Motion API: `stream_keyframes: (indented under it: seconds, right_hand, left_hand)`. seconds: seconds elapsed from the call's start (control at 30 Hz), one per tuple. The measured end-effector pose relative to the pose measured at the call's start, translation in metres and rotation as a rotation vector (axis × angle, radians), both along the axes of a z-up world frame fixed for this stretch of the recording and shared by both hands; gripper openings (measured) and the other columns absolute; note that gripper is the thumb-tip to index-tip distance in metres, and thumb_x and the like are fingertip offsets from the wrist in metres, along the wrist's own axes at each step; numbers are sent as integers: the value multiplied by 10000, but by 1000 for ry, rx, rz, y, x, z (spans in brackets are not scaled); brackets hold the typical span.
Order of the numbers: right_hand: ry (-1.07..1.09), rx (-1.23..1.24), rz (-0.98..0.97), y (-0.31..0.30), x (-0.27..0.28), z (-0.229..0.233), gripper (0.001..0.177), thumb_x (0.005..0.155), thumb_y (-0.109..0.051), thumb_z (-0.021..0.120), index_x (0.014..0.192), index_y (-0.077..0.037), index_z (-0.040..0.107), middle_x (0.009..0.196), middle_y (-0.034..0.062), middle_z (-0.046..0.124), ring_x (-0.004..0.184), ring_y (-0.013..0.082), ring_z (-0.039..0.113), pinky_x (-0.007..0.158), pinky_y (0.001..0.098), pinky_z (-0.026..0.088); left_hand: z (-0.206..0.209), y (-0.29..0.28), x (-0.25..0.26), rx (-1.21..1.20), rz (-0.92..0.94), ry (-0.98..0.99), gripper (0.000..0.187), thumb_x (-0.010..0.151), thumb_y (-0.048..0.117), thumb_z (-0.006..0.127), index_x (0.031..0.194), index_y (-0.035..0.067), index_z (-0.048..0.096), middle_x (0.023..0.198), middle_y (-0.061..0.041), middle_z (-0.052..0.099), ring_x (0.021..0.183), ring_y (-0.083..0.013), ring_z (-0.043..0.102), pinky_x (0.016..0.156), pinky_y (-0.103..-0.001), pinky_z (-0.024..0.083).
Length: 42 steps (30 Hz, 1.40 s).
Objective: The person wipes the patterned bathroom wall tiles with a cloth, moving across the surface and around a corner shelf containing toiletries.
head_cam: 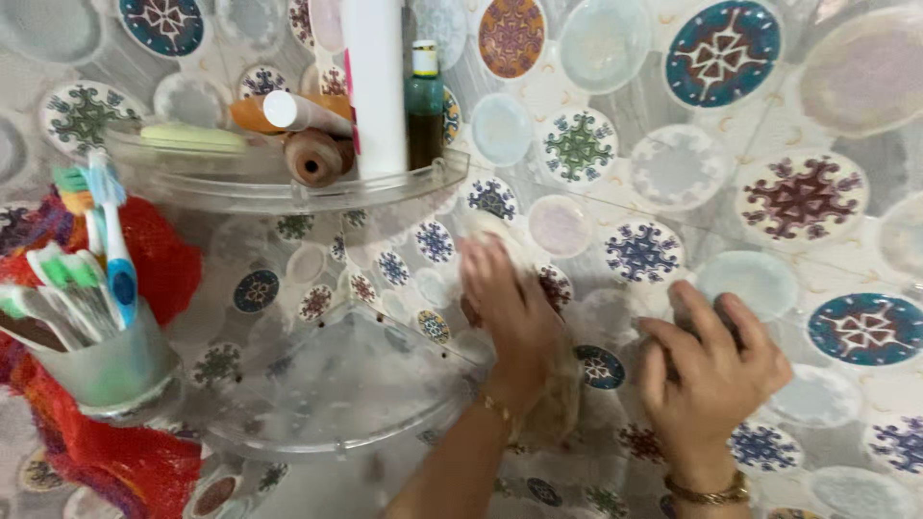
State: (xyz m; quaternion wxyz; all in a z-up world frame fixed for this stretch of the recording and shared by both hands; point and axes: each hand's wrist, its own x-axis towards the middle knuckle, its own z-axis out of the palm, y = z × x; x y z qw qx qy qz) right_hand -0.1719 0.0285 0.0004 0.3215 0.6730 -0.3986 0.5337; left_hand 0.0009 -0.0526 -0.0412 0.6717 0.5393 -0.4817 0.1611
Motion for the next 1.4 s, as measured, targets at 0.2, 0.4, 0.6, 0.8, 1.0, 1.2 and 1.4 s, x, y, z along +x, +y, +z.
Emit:
stream_keyframes:
  seconds: [0.2,0.4,0.6,0.8,1.0,1.2,1.4]
  right_hand:
    - [27,19,-14,1,-7,-8,175,883,-124,729,1001,-247,768,1390,-56,691,1330,265,533,1083,416,321]
    - [32,42,-37,5,-1,-6,192,839,-125,733,974,-255,771,1365,-45,689,1357,285,531,1086,429,316]
    - [19,54,-11,9,1,-8,167,863,-127,734,963,-254,776,1356,-35,693,1325,278,537,1096,431,315]
    - [-7,10,8,-1,8,-9,154,865,-112,722,921,-248,769,1344,-35,688,1322,286,537,1095,436,328]
    - [40,24,33,7,3,-18,126,818,-127,720,905,-211,756,1325,-22,690,1288,270,544,1043,438,336]
    - [46,51,45,10,1,-19,141,809,-148,721,924,-216,765,1320,-28,684,1277,267,543,1024,428,334]
    - [63,29,37,9,8,-11,177,744,-124,712,880,-224,767,1285,-48,689,1250,257,557,980,431,377]
  left_hand:
    - [27,-84,139,-223,278,57,489,1118,211,431,1486,-109,404,1563,-319,386,1476,-455,331,1274,-564,247]
    - [13,-86,215,256,235,397,448,1119,335,390,1391,51,606,1451,-154,597,1300,-340,544,1163,-447,411]
    - [-62,-52,132,277,81,750,642,1085,276,364,1610,-5,123,1687,-229,47,1538,-413,115,1223,-557,146]
    - [-40,-46,59,234,58,127,689,965,172,451,1573,-72,238,1664,-314,131,1560,-435,106,1267,-499,157]
    - [-35,-46,122,263,21,533,667,1037,286,412,1581,-16,170,1667,-270,122,1545,-403,112,1244,-478,104]
    - [-46,-8,18,319,26,139,649,1053,309,429,1591,13,220,1670,-257,160,1567,-410,108,1269,-526,87]
    - [10,24,7,261,-62,-272,566,1065,270,459,1560,24,338,1695,-241,245,1597,-398,139,1281,-593,94]
